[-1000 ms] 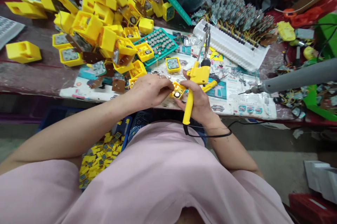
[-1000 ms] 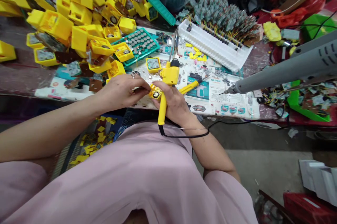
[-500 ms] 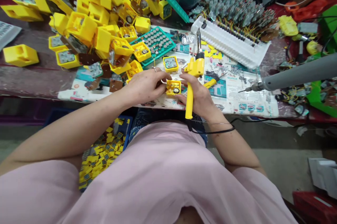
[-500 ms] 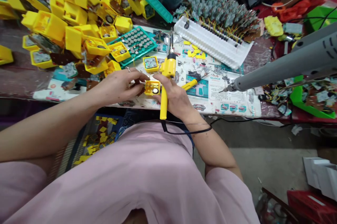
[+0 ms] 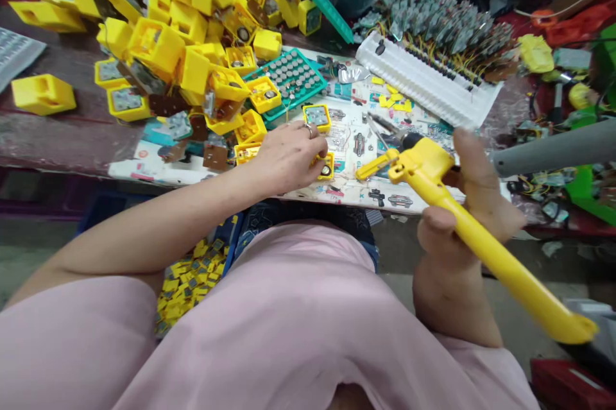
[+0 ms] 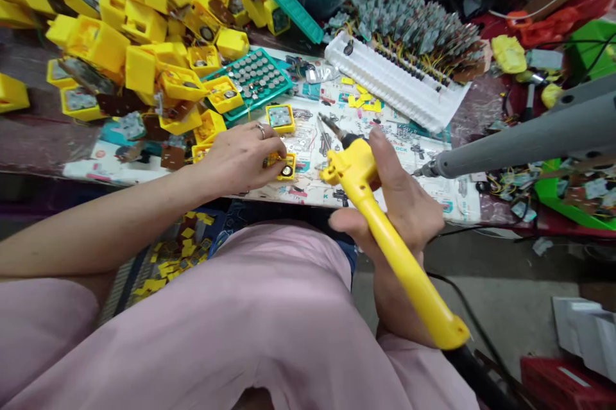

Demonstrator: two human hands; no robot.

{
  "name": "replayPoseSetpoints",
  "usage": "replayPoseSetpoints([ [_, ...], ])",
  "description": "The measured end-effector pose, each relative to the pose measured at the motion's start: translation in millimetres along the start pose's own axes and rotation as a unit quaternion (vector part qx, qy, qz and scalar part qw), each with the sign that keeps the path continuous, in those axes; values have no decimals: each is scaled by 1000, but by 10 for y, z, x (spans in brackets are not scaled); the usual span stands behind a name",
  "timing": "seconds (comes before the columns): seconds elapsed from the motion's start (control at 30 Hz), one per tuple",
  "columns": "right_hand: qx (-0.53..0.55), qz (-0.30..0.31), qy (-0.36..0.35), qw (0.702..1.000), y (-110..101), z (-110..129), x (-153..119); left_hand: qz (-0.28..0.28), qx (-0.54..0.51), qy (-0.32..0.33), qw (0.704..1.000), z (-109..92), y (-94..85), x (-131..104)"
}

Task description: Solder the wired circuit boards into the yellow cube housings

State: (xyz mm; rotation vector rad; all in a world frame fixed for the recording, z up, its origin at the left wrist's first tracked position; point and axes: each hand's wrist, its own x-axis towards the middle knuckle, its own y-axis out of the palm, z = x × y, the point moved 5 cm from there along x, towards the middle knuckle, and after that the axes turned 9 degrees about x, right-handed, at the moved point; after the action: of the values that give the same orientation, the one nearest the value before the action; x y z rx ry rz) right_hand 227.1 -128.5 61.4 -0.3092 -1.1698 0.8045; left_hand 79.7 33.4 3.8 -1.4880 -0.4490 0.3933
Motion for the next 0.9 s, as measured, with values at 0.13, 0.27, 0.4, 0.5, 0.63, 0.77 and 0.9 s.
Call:
replayPoseSetpoints([
  [0.13, 12, -33, 11, 999, -78, 92, -126, -13, -3, -7, 1000, 5, 31, -5],
  [0.27, 65, -14, 50, 997, 3, 141, -258, -27, -10, -13, 999, 11, 71, -16],
  [0.4, 52, -11, 27, 998, 47, 246, -269, -56, -25, 1, 998, 13, 96, -17],
  [0.5, 29, -9, -27, 999, 88, 345, -221, -75, -24, 10, 997, 15, 106, -19],
  [0.63, 44, -7, -64, 997, 142, 417, -157, -90, -12, 21, 996, 10, 120, -28],
  [0.77, 37, 8, -84, 996, 176, 464, -98, -106, -7, 37, 994, -3, 124, -30],
  [0.9, 26, 26, -103, 994, 200, 516, -60, -112, -18, 42, 993, -16, 142, -26],
])
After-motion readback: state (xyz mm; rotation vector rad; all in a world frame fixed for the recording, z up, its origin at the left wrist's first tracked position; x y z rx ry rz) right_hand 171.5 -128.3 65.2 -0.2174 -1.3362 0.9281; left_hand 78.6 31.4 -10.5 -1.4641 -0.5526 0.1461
